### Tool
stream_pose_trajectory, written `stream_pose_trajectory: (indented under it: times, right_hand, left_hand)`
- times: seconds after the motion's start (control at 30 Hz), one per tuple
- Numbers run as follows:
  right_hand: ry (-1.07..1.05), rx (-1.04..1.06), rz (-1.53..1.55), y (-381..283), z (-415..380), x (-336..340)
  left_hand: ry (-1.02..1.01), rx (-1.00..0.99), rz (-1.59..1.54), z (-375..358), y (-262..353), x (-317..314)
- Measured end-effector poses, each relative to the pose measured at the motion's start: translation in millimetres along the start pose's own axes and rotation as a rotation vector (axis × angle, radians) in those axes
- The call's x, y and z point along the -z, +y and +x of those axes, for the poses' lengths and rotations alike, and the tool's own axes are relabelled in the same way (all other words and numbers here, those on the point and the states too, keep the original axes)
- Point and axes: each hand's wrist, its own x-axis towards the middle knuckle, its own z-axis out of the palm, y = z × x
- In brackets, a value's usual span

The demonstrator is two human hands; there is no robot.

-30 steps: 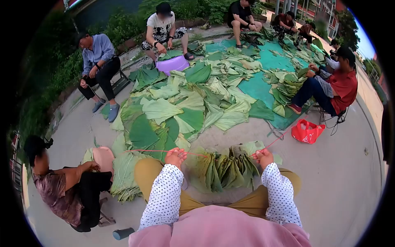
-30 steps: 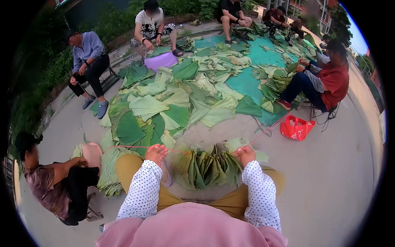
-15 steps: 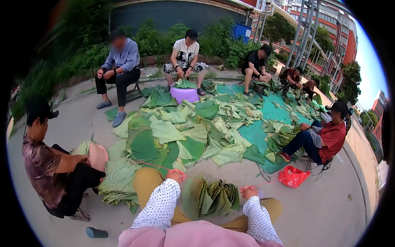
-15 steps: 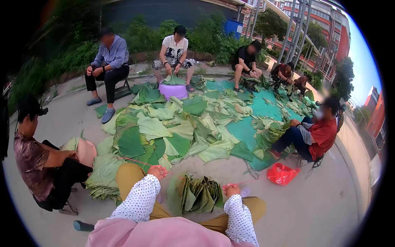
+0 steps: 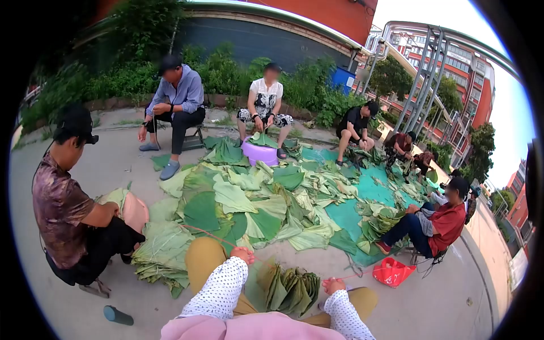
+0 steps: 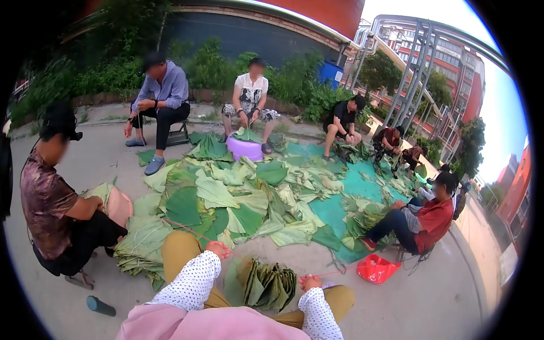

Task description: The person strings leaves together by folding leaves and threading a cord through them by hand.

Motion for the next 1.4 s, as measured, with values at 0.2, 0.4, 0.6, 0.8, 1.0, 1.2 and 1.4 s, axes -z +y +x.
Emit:
stream_pose_trajectory:
  times: [0.2,0.4,0.6,0.8,1.0,1.2,1.4]
  right_hand:
    - [0.033,-0.020,0.007,-0.8,-8.7,-3.8]
    - [0.030,-0.062,-0.019,5.1,-0.7,0.3]
    - [-0.019,-0.081,0.044,23.3,17.3,9.2]
    - [-0.222,-0.288,0.430,51.1,40.9,33.7]
    - [0.037,-0.228,0.240,33.2,12.7,8.6]
    - [0.064,-0.240,0.300,31.4,15.5,8.8]
    - [0.034,-0.285,0.346,36.3,21.1,7.8]
  left_hand:
    - [-0.012,-0.021,0.007,15.1,-3.6,7.1]
    - [-0.192,0.122,-0.176,4.0,4.4,13.2]
    - [0.203,-0.008,0.069,-35.1,13.7,-23.1]
    - [0.205,0.052,0.197,-56.3,22.9,-21.3]
    - [0.243,0.083,0.113,-56.2,24.1,-31.4]
    - [0.270,0.095,0.238,-50.9,12.3,-38.1]
    - [0.198,0.206,0.150,-49.2,-16.2,-39.8]
